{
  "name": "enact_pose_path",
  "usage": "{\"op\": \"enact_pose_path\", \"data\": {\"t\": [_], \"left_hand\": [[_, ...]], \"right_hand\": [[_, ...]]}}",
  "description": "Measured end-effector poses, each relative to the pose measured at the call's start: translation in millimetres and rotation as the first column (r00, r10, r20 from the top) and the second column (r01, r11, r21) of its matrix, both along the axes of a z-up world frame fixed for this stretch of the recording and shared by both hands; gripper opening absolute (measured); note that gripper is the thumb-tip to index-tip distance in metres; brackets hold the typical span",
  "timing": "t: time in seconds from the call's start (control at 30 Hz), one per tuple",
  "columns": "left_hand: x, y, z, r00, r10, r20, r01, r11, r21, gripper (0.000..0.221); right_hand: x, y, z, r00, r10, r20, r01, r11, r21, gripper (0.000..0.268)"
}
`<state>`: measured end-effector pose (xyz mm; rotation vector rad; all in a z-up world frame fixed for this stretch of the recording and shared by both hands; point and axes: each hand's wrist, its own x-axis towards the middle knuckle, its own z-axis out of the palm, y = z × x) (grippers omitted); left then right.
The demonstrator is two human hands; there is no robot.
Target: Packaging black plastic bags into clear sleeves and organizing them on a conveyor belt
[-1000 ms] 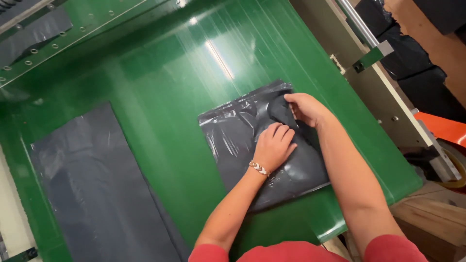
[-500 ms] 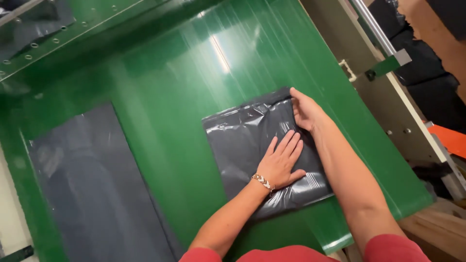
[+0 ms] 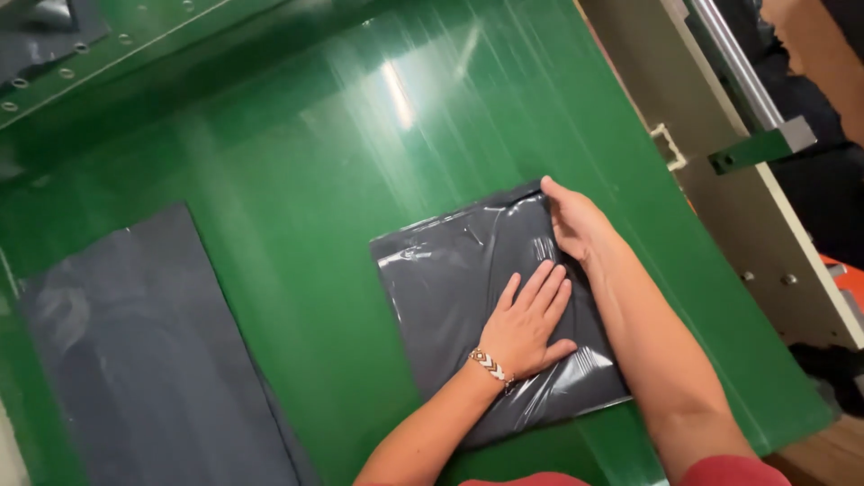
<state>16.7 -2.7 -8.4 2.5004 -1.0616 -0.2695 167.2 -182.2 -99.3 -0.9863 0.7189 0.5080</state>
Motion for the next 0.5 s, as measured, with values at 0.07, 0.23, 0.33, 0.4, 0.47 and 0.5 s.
{"op": "enact_pose_path", "data": {"t": [0.07, 0.23, 0.33, 0.4, 0.47, 0.5], "left_hand": [[2.0, -0.2, 1.9, 1.000, 0.012, 0.016, -0.012, 1.000, 0.001, 0.090], [-1.0, 0.8, 6.9, 0.996, 0.042, 0.072, -0.043, 0.999, 0.008, 0.092], [-1.9, 3.9, 8.2, 0.995, 0.053, 0.080, -0.053, 0.999, -0.006, 0.094], [-0.5, 7.2, 11.9, 0.994, 0.090, 0.061, -0.077, 0.981, -0.180, 0.096], [-5.4, 11.3, 15.9, 0.982, 0.183, 0.049, -0.161, 0.942, -0.296, 0.091], [-7.5, 11.3, 17.7, 0.971, 0.240, 0.021, -0.210, 0.884, -0.417, 0.085]], "right_hand": [[6.1, -6.2, 2.5, 0.991, 0.131, -0.010, -0.132, 0.990, -0.060, 0.043], [7.8, -8.2, 143.0, 0.727, 0.635, -0.260, -0.489, 0.213, -0.846, 0.048], [15.1, -9.8, 151.3, 0.655, 0.715, -0.246, -0.209, -0.142, -0.968, 0.052], [23.8, 8.4, 130.4, 0.479, 0.863, -0.159, -0.248, -0.041, -0.968, 0.087], [25.6, 27.8, 127.0, 0.454, 0.852, -0.262, -0.270, -0.149, -0.951, 0.090], [25.8, 34.7, 125.4, 0.453, 0.808, -0.375, -0.300, -0.258, -0.918, 0.093]]}}
